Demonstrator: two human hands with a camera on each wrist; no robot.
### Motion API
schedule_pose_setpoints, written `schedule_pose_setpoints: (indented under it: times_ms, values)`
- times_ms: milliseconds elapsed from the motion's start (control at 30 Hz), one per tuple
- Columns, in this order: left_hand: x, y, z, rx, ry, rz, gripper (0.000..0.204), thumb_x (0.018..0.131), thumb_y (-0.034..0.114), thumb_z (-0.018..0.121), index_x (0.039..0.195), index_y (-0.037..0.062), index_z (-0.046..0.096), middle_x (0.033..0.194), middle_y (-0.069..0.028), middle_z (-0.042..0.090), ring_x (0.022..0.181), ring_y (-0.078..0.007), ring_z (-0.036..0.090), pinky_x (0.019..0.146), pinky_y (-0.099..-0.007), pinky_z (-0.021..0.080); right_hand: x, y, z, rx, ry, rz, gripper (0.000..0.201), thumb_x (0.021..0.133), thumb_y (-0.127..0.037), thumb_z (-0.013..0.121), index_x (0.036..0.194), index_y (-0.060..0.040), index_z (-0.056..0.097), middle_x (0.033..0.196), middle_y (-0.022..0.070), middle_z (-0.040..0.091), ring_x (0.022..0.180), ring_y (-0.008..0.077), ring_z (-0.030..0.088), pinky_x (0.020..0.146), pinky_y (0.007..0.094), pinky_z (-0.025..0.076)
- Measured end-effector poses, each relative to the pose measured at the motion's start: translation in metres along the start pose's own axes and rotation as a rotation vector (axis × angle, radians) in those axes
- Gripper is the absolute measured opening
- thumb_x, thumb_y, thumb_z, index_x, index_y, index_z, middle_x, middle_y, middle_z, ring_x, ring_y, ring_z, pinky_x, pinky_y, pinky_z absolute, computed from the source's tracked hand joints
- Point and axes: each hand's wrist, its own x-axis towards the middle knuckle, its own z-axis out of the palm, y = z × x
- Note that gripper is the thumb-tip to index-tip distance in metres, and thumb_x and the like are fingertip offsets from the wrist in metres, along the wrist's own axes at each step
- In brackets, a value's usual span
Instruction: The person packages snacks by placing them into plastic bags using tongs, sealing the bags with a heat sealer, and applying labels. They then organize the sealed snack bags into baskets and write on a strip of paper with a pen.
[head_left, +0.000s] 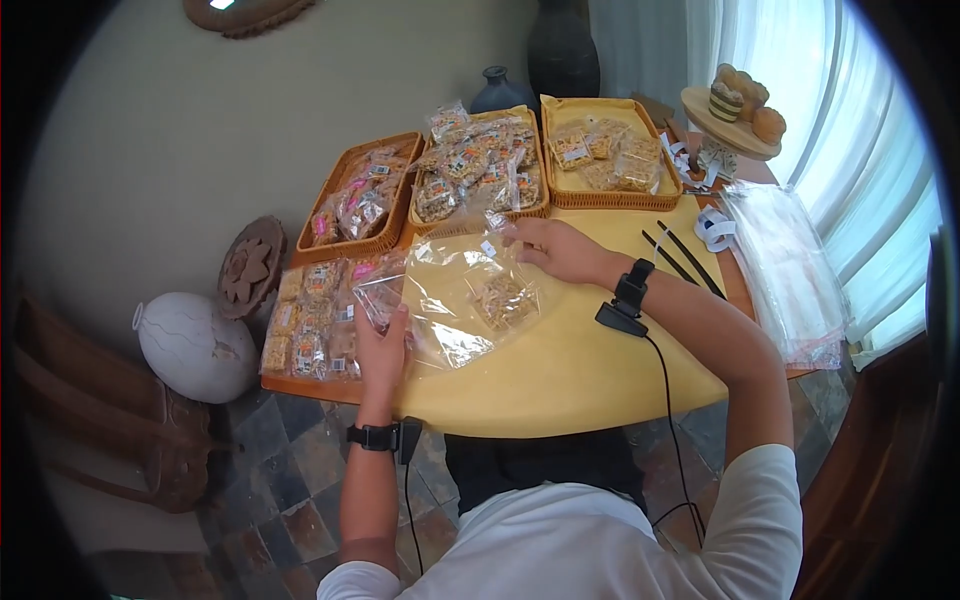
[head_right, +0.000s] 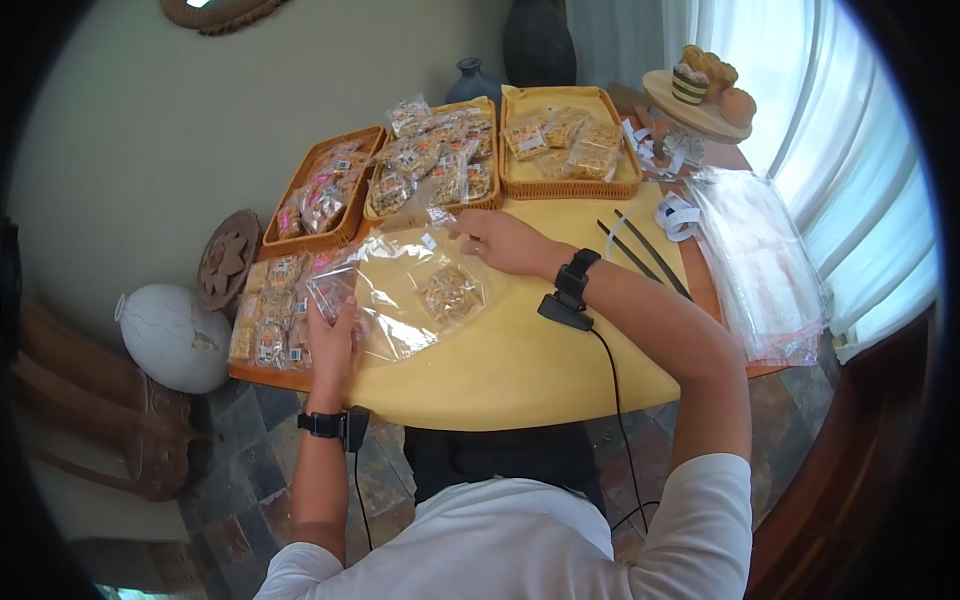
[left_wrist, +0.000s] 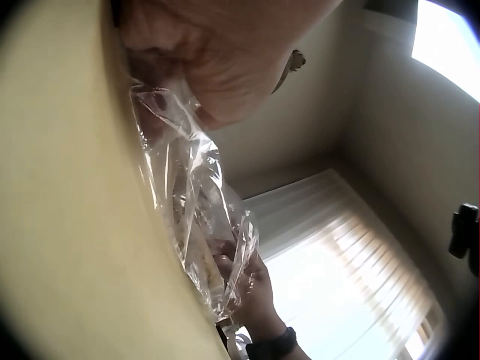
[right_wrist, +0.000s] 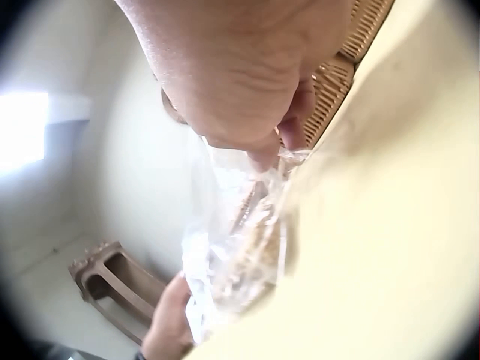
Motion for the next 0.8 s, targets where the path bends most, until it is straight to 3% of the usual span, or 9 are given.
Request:
schedule_pose_setpoints:
  times_ms: [33, 133, 200, 267, 367, 467, 600, 733, 800]
  values:
    - [0.001, -0.001, 0.001, 0.011, 0.011, 0.010, 0.054, 0.104, 0.017, 0.073, 0.149, 0.0023, 0.047, 0.108, -0.0068, 0.071, 0.080, -0.0082, 0.065, 0.064, -0.0252, 0.051, 0.005, -0.006, -0.002, 0.208, -0.088, 0.234, 0.023, 0.091, -0.021, 0.077, 0.101, -0.0025, 0.068, 0.112, 0.0150, 0.068, 0.101, 0.0377, 0.066, 0.081, 0.0456, 0.051]
    - [0.002, -0.005, 0.001, -0.018, 0.005, 0.022, 0.054, 0.104, 0.017, 0.073, 0.149, 0.0012, 0.047, 0.113, -0.0081, 0.071, 0.086, -0.0097, 0.066, 0.070, -0.0267, 0.054, 0.014, -0.043, -0.037, -0.189, -0.011, -0.025, 0.026, 0.093, -0.026, 0.078, 0.095, -0.0027, 0.065, 0.110, 0.0153, 0.069, 0.100, 0.0381, 0.066, 0.082, 0.0451, 0.052]
    - [0.004, -0.011, 0.001, -0.026, 0.002, 0.037, 0.055, 0.104, 0.017, 0.073, 0.149, 0.0010, 0.047, 0.114, -0.0083, 0.071, 0.088, -0.0096, 0.067, 0.070, -0.0268, 0.055, 0.017, -0.040, -0.041, -0.096, -0.197, 0.093, 0.031, 0.091, -0.030, 0.080, 0.101, -0.0026, 0.068, 0.114, 0.0151, 0.069, 0.103, 0.0381, 0.066, 0.086, 0.0454, 0.053]
    - [0.006, -0.017, 0.002, -0.031, 0.026, 0.069, 0.052, 0.104, 0.017, 0.072, 0.148, 0.0060, 0.047, 0.092, -0.0023, 0.069, 0.065, -0.0057, 0.060, 0.048, -0.0225, 0.041, 0.014, -0.036, -0.028, -0.002, -0.373, 0.211, 0.038, 0.089, -0.034, 0.082, 0.108, -0.0025, 0.071, 0.117, 0.0149, 0.069, 0.107, 0.0381, 0.066, 0.090, 0.0456, 0.053]
    - [0.003, -0.010, 0.004, -0.005, 0.020, 0.063, 0.050, 0.104, 0.017, 0.072, 0.146, 0.0060, 0.048, 0.092, -0.0027, 0.070, 0.066, -0.0064, 0.062, 0.048, -0.0224, 0.042, -0.004, -0.038, 0.022, 0.115, -0.214, -0.246, 0.064, 0.080, -0.043, 0.088, 0.131, -0.0075, 0.072, 0.125, 0.0150, 0.068, 0.116, 0.0377, 0.065, 0.097, 0.0474, 0.051]
    - [-0.001, 0.005, 0.004, 0.042, -0.008, -0.015, 0.050, 0.103, 0.013, 0.072, 0.146, 0.0057, 0.048, 0.093, -0.0017, 0.069, 0.068, -0.0060, 0.062, 0.051, -0.0228, 0.045, 0.010, -0.077, -0.007, -0.125, -0.572, -0.007, 0.097, 0.071, -0.048, 0.090, 0.153, -0.0064, 0.058, 0.130, 0.0197, 0.064, 0.119, 0.0410, 0.063, 0.106, 0.0481, 0.049]
    - [-0.001, 0.001, 0.002, -0.021, -0.050, 0.009, 0.056, 0.100, 0.005, 0.073, 0.150, 0.0043, 0.045, 0.094, -0.0011, 0.067, 0.071, -0.0062, 0.060, 0.058, -0.0231, 0.049, 0.006, -0.064, -0.037, -0.315, -0.758, 0.080, 0.096, 0.073, -0.047, 0.091, 0.152, -0.0037, 0.057, 0.131, 0.0198, 0.066, 0.120, 0.0402, 0.064, 0.105, 0.0476, 0.051]
    - [0.000, -0.004, 0.000, -0.052, -0.080, 0.056, 0.054, 0.100, 0.005, 0.071, 0.147, 0.0011, 0.046, 0.091, -0.0030, 0.067, 0.071, -0.0084, 0.062, 0.060, -0.0266, 0.051, -0.011, -0.042, -0.138, 0.107, -0.637, 0.568, 0.082, 0.083, -0.054, 0.088, 0.140, 0.0006, 0.066, 0.120, 0.0169, 0.072, 0.112, 0.0283, 0.068, 0.098, 0.0395, 0.054]
    - [0.000, -0.006, -0.001, -0.015, -0.049, 0.032, 0.052, 0.100, 0.007, 0.072, 0.146, 0.0009, 0.048, 0.092, -0.0028, 0.068, 0.072, -0.0089, 0.063, 0.062, -0.0269, 0.052, -0.018, -0.018, -0.163, 0.091, -0.333, 0.712, 0.083, 0.086, -0.056, 0.085, 0.143, 0.0001, 0.065, 0.119, 0.0162, 0.071, 0.111, 0.0248, 0.067, 0.097, 0.0364, 0.053]
